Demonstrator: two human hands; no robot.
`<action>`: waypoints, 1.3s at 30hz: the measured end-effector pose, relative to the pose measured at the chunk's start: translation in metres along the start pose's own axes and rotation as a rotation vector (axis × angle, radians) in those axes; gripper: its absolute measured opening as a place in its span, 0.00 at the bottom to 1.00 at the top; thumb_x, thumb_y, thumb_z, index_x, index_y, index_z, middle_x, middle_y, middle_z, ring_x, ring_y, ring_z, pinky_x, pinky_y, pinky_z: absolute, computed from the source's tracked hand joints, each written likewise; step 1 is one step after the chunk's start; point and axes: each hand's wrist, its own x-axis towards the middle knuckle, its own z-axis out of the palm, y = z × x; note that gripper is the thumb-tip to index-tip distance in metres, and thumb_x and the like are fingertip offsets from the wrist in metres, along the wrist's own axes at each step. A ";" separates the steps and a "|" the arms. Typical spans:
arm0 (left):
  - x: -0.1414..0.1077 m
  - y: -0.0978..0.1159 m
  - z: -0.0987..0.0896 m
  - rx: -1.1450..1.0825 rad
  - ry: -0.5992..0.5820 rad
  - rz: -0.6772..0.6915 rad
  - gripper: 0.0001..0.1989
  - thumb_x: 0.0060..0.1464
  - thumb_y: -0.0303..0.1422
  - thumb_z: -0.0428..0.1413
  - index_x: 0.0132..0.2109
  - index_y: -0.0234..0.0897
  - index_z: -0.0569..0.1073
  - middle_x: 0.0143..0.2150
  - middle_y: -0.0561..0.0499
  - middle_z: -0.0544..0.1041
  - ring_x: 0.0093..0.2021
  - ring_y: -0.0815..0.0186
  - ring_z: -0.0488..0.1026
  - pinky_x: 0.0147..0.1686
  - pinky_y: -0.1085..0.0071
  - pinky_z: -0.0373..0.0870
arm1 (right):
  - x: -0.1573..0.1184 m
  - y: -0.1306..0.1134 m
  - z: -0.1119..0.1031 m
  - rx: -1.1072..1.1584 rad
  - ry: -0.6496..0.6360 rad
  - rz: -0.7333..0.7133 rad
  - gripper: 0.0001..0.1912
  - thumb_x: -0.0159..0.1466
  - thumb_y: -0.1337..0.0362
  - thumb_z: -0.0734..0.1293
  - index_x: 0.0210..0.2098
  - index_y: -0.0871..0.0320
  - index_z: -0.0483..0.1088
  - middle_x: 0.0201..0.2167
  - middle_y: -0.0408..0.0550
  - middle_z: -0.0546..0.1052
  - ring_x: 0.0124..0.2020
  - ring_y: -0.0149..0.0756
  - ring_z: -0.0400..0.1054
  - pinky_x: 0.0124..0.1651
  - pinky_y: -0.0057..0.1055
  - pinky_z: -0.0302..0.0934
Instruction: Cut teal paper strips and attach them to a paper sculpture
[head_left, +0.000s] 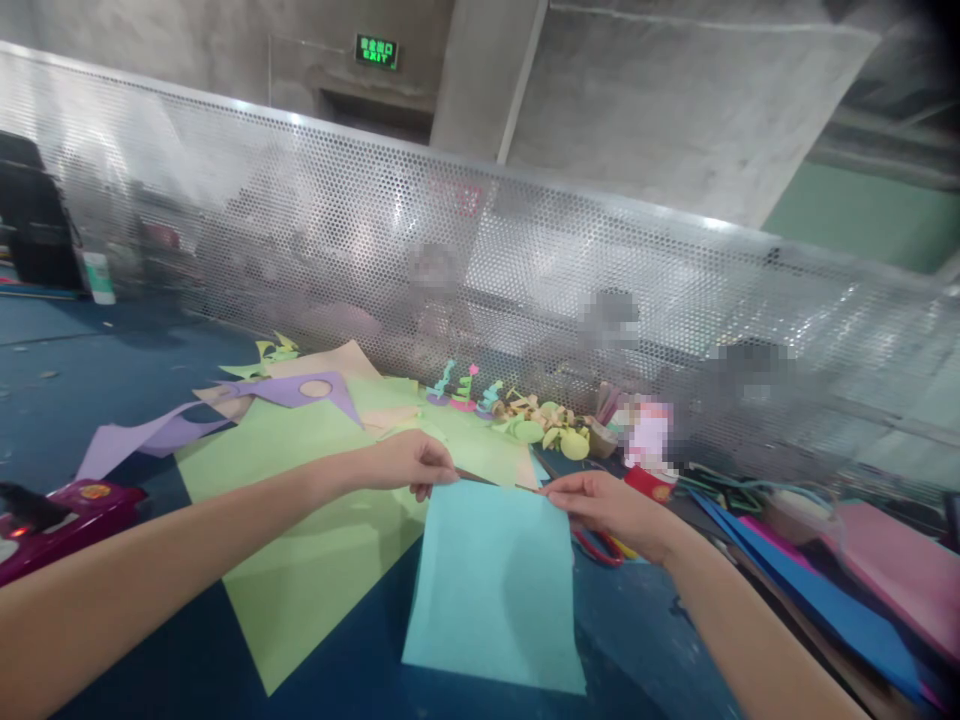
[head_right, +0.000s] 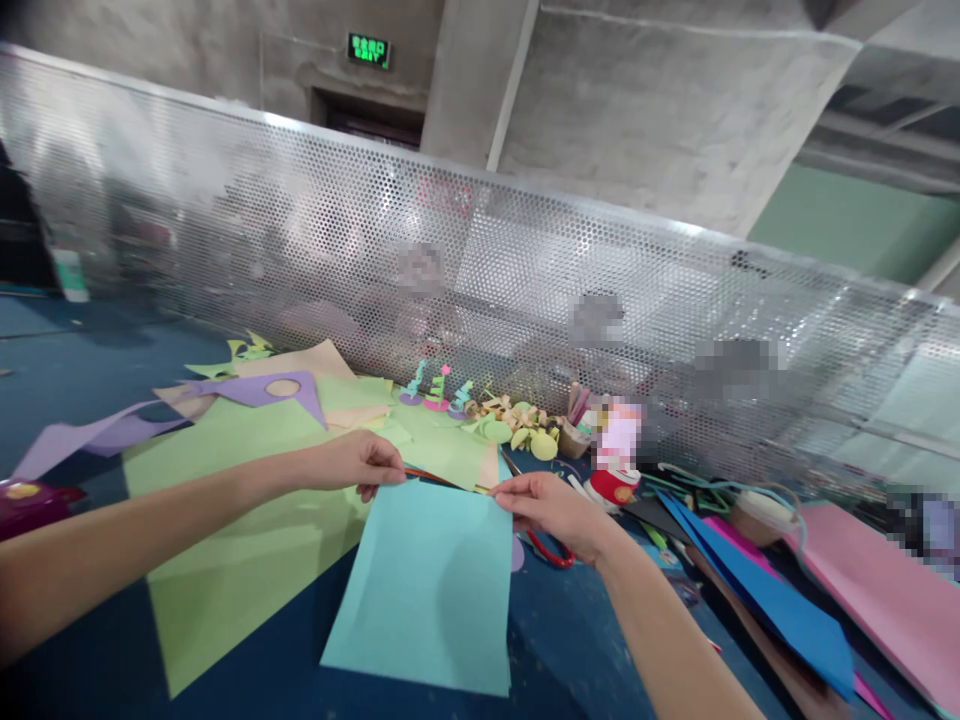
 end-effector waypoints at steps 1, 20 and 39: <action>0.000 0.000 -0.001 -0.017 -0.010 0.000 0.16 0.49 0.45 0.54 0.32 0.36 0.73 0.19 0.55 0.69 0.20 0.72 0.67 0.25 0.77 0.63 | -0.001 0.000 -0.001 0.021 -0.033 0.006 0.19 0.53 0.55 0.69 0.38 0.63 0.74 0.36 0.50 0.76 0.38 0.35 0.70 0.46 0.32 0.61; 0.001 -0.004 -0.013 -0.315 0.062 -0.042 0.19 0.48 0.43 0.56 0.42 0.32 0.73 0.35 0.45 0.76 0.33 0.67 0.72 0.39 0.68 0.68 | 0.001 0.004 -0.007 0.140 0.195 -0.030 0.10 0.54 0.62 0.70 0.35 0.60 0.74 0.31 0.46 0.77 0.31 0.30 0.70 0.39 0.27 0.64; -0.020 0.034 0.065 0.578 0.380 0.349 0.21 0.57 0.36 0.45 0.57 0.38 0.61 0.54 0.44 0.68 0.53 0.58 0.65 0.52 0.63 0.60 | 0.008 -0.009 -0.003 0.567 0.481 -0.241 0.07 0.55 0.71 0.67 0.33 0.57 0.73 0.29 0.40 0.78 0.27 0.25 0.71 0.27 0.14 0.66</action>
